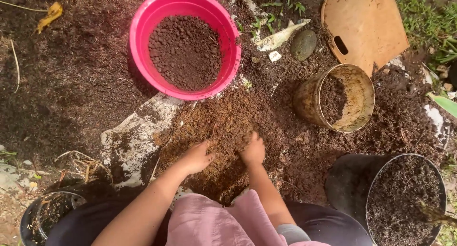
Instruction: The person kneels on the ground and uses both hands to mix a pile of soil or compost. They repeatedly lift, crumble, and turn the material to blend it. A pink bucket filled with soil and other containers are nearby, but the person works directly on the ground pile.
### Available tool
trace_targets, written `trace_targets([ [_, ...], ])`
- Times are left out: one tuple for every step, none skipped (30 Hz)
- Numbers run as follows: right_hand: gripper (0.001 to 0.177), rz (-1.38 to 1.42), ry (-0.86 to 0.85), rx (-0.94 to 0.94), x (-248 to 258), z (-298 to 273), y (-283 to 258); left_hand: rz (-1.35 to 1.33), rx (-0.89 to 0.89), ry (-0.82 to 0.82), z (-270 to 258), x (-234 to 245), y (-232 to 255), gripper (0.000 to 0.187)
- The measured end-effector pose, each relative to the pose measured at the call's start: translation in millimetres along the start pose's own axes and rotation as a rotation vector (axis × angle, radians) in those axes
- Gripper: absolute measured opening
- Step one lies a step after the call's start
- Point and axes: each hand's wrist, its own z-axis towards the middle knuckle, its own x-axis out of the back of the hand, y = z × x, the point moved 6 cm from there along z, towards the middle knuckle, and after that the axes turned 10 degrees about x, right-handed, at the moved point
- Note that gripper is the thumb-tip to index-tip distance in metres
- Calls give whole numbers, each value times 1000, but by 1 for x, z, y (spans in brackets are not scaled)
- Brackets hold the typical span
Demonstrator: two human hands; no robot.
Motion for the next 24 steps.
trace_targets([
  [84, 45, -26, -15, 3, 5, 8, 4, 0, 8, -11, 5, 7, 56],
  [79, 84, -58, -37, 6, 5, 20, 4, 1, 6, -22, 7, 13, 55],
  [79, 79, -60, -42, -1, 14, 41, 1, 0, -1, -29, 8, 16, 55],
  [53, 227, -26, -20, -5, 31, 56, 13, -5, -5, -36, 10, 19, 56],
  [31, 376, 6, 4, -9, 47, 71, 25, -10, -10, -42, 13, 22, 57],
  [31, 366, 3, 7, 9, 32, 62, 14, -10, -11, -41, 11, 19, 57],
  [28, 540, 93, -32, 29, 18, 57, 9, -31, -12, -40, 9, 18, 57],
  [25, 716, 185, -71, 49, 5, 50, 8, -53, -11, -38, 9, 17, 57],
  [25, 709, 183, -66, 45, 12, 62, -1, -54, -10, -35, 7, 14, 57],
  [27, 802, 299, -48, 45, 19, 75, 2, -61, 14, -33, 6, 12, 56],
  [30, 895, 415, -30, 44, 26, 88, 5, -68, 39, -31, 6, 9, 55],
  [30, 893, 413, -28, 57, 11, 71, 2, -67, 39, -34, 7, 9, 55],
  [38, 861, 374, -43, 69, -3, 54, 13, -63, 44, -37, 8, 10, 53],
  [46, 830, 339, -62, 81, -18, 39, 27, -61, 46, -39, 9, 11, 51],
  [46, 828, 341, -65, 106, -43, 4, 27, -62, 42, -35, 5, 7, 51],
  [45, 901, 245, -3, 130, -66, -37, 27, -70, 51, -31, 3, 5, 51],
  [45, 971, 149, 60, 155, -94, -79, 27, -77, 60, -27, 1, 3, 50],
  [45, 967, 151, 62, 145, -86, -67, 24, -81, 60, -24, 0, 0, 50],
  [48, 857, 147, 104, 136, -78, -57, 25, -81, 62, -21, 0, -3, 51],
  [52, 747, 140, 145, 127, -69, -47, 24, -80, 64, -18, -1, -7, 51],
  [52, 742, 140, 147, 123, -71, -45, 19, -81, 64, -17, 0, -7, 51],
  [41, 551, 195, 129, 123, -72, -41, 23, -75, 66, -16, 3, -9, 52],
  [30, 359, 248, 112, 124, -73, -39, 27, -69, 67, -15, 6, -9, 53],
  [30, 358, 249, 113, 114, -64, -32, 25, -70, 68, 1, 1, -16, 53],
])
